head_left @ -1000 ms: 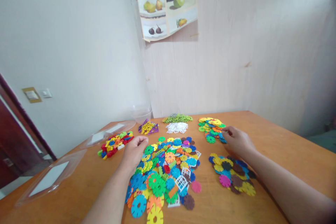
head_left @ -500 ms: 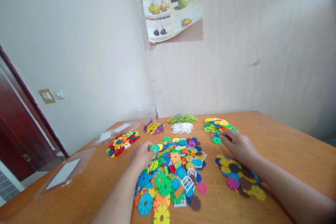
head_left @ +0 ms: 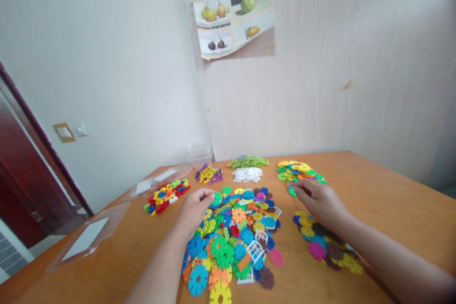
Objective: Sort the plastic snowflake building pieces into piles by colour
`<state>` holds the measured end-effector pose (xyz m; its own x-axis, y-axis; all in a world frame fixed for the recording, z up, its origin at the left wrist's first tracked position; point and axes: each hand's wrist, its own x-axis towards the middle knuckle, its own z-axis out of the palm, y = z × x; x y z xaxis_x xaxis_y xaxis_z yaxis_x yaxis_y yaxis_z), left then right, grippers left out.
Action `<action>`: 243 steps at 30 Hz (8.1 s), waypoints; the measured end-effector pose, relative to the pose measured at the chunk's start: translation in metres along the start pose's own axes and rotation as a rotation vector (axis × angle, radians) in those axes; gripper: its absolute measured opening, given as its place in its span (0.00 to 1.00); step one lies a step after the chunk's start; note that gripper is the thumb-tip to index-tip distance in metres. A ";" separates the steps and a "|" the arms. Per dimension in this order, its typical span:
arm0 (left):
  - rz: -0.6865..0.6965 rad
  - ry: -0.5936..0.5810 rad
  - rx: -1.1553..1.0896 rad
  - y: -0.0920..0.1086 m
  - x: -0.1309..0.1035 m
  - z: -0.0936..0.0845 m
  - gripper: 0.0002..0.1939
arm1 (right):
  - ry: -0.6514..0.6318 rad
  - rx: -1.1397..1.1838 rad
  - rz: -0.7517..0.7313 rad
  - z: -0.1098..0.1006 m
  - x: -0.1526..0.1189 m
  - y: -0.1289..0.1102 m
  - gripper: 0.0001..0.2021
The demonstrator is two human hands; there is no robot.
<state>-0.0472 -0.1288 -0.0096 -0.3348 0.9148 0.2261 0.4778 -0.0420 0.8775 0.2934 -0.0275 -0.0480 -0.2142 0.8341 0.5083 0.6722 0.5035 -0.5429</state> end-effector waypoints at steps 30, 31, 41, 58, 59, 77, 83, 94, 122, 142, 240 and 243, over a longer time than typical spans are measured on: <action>0.007 -0.568 -0.322 0.033 -0.038 0.036 0.21 | -0.170 -0.015 -0.398 -0.004 -0.048 -0.102 0.17; -0.002 -0.528 -0.316 0.033 -0.037 0.035 0.22 | -0.135 -0.032 -0.375 -0.005 -0.042 -0.095 0.18; -0.051 -0.029 -0.269 0.000 0.004 0.005 0.22 | 0.062 -0.346 0.322 -0.041 0.018 0.026 0.22; -0.055 0.210 -0.019 -0.025 0.022 -0.009 0.19 | -0.145 -0.479 0.401 -0.029 0.016 0.060 0.27; -0.046 0.217 0.013 -0.025 0.021 -0.009 0.18 | -0.142 -0.479 0.406 -0.028 0.016 0.062 0.27; -0.028 0.027 0.226 -0.045 0.021 -0.002 0.13 | -0.063 -0.472 0.250 -0.015 0.015 0.053 0.24; -0.001 0.052 0.092 -0.026 0.013 0.000 0.08 | 0.023 -0.376 0.148 -0.013 0.011 0.028 0.21; -0.029 -0.318 -0.299 0.023 -0.021 0.023 0.14 | -0.150 -0.013 -0.337 0.002 -0.041 -0.085 0.21; -0.050 -0.179 -0.335 0.019 -0.017 0.025 0.18 | 0.086 -0.224 0.074 -0.022 0.007 -0.014 0.17; -0.037 0.229 -0.124 -0.020 0.018 -0.007 0.21 | -0.095 -0.480 0.420 -0.023 0.018 0.061 0.23; -0.018 0.261 -0.042 -0.033 0.031 -0.013 0.20 | 0.008 -0.452 0.306 -0.021 0.018 0.061 0.24; -0.021 0.281 0.026 -0.037 0.031 -0.015 0.17 | 0.016 -0.448 0.316 -0.019 0.017 0.064 0.25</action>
<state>-0.0874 -0.1051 -0.0284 -0.5551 0.7681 0.3190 0.4878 -0.0100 0.8729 0.3462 0.0149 -0.0612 0.0554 0.9240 0.3783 0.9389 0.0807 -0.3345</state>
